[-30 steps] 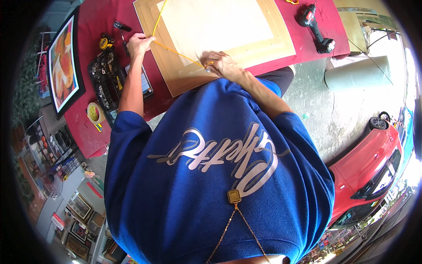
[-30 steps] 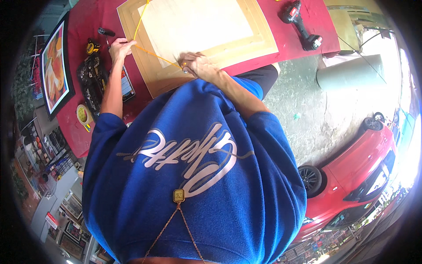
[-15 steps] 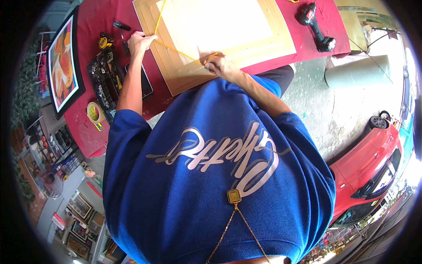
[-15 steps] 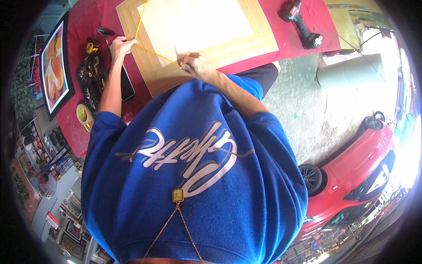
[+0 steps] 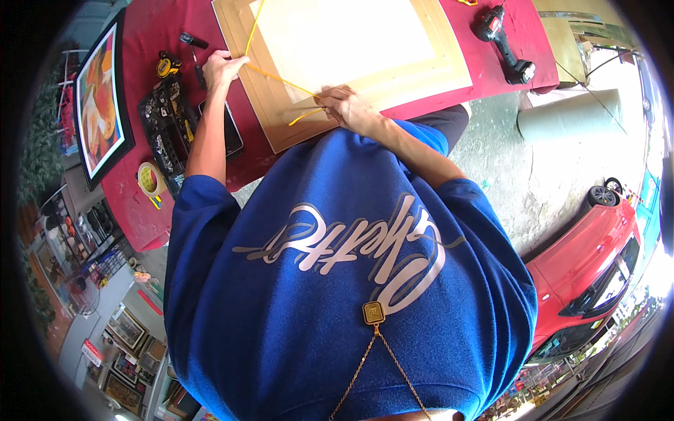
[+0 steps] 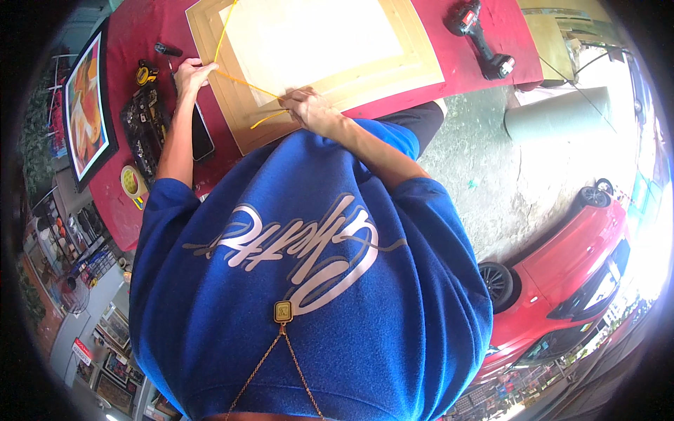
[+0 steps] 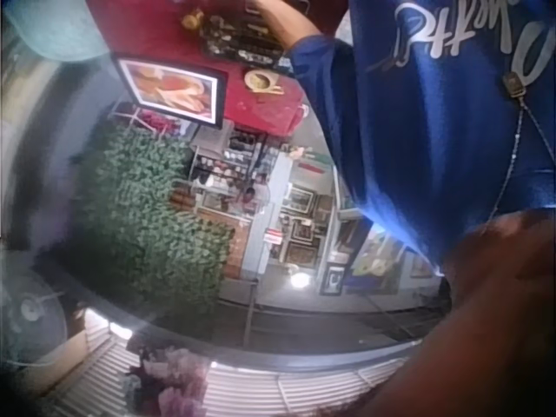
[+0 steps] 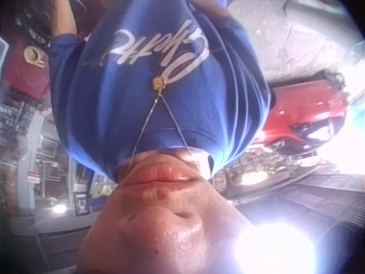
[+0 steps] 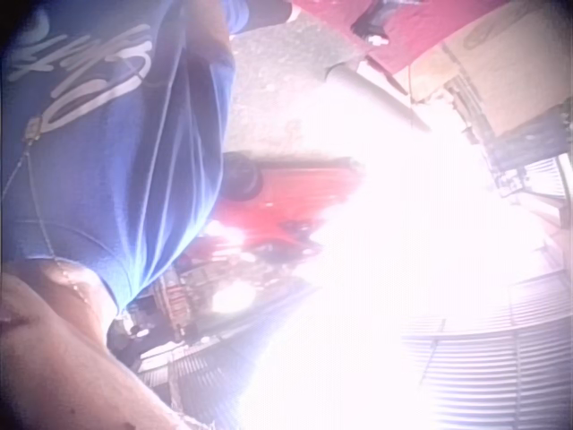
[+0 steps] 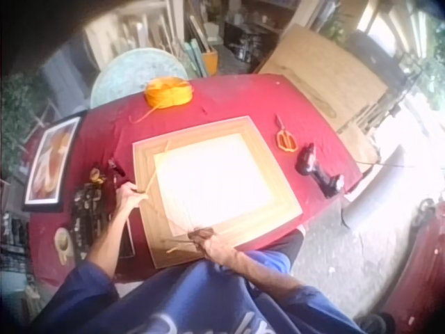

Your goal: The person uses a cordless drill to fasten screws into a wooden picture frame on a red workbench. They then thread a yellow rope through holes in the frame, tie knots, and cut the excess rope with scissors.

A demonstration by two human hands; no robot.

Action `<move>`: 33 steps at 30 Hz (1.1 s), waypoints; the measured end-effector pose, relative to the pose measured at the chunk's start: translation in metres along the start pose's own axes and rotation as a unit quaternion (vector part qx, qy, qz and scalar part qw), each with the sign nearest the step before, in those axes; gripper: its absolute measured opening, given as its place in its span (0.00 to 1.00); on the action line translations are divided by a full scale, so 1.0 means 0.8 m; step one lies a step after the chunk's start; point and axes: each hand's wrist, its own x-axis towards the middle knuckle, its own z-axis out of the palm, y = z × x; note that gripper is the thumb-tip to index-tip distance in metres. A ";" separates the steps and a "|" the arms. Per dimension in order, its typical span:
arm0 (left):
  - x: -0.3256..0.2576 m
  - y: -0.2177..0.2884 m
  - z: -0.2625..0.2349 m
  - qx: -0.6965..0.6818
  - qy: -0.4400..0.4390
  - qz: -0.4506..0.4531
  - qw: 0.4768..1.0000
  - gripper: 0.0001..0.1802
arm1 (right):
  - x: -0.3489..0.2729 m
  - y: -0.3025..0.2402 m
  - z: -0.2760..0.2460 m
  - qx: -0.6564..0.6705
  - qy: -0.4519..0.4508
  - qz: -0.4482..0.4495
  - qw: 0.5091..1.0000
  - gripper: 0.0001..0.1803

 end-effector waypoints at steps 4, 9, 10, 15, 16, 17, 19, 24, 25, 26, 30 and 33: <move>0.001 -0.005 -0.001 -0.011 -0.005 -0.005 1.000 0.35 | -0.006 -0.007 -0.002 -0.050 -0.023 0.007 0.998 0.09; -0.009 0.016 -0.007 0.024 -0.005 -0.003 1.000 0.35 | -0.016 -0.001 0.000 -0.009 -0.023 0.030 0.999 0.11; -0.009 0.017 -0.006 0.036 -0.006 0.000 0.999 0.36 | -0.018 -0.003 0.000 -0.007 -0.029 0.048 0.998 0.11; -0.012 0.024 -0.007 0.088 -0.002 0.005 0.996 0.37 | -0.017 -0.011 0.001 0.010 -0.048 0.113 0.992 0.10; -0.010 0.022 -0.006 0.084 0.003 0.008 0.996 0.35 | -0.015 -0.010 0.001 0.006 -0.036 0.098 0.995 0.09; -0.008 0.019 -0.006 0.080 0.008 0.011 0.997 0.33 | -0.010 -0.010 0.000 0.003 -0.025 0.083 0.996 0.09; -0.007 0.017 -0.007 0.080 -0.006 0.009 0.997 0.28 | -0.007 -0.005 0.003 -0.002 -0.003 0.052 0.999 0.08; -0.009 0.029 -0.013 0.111 -0.025 0.000 0.993 0.21 | -0.003 0.003 0.000 -0.109 0.021 -0.009 0.994 0.06; -0.010 0.032 -0.012 0.117 -0.022 0.000 0.993 0.21 | -0.003 0.005 0.001 -0.103 0.018 -0.009 0.995 0.05; -0.013 0.036 -0.011 0.122 -0.020 0.000 0.992 0.21 | -0.004 0.008 0.002 -0.096 0.015 -0.008 0.995 0.05; -0.011 0.040 -0.015 0.126 -0.042 -0.006 0.991 0.21 | -0.004 0.008 0.002 -0.083 0.008 0.002 0.997 0.05; -0.013 0.043 -0.014 0.118 -0.044 -0.020 0.992 0.21 | -0.004 0.006 0.001 -0.072 -0.004 0.021 0.997 0.05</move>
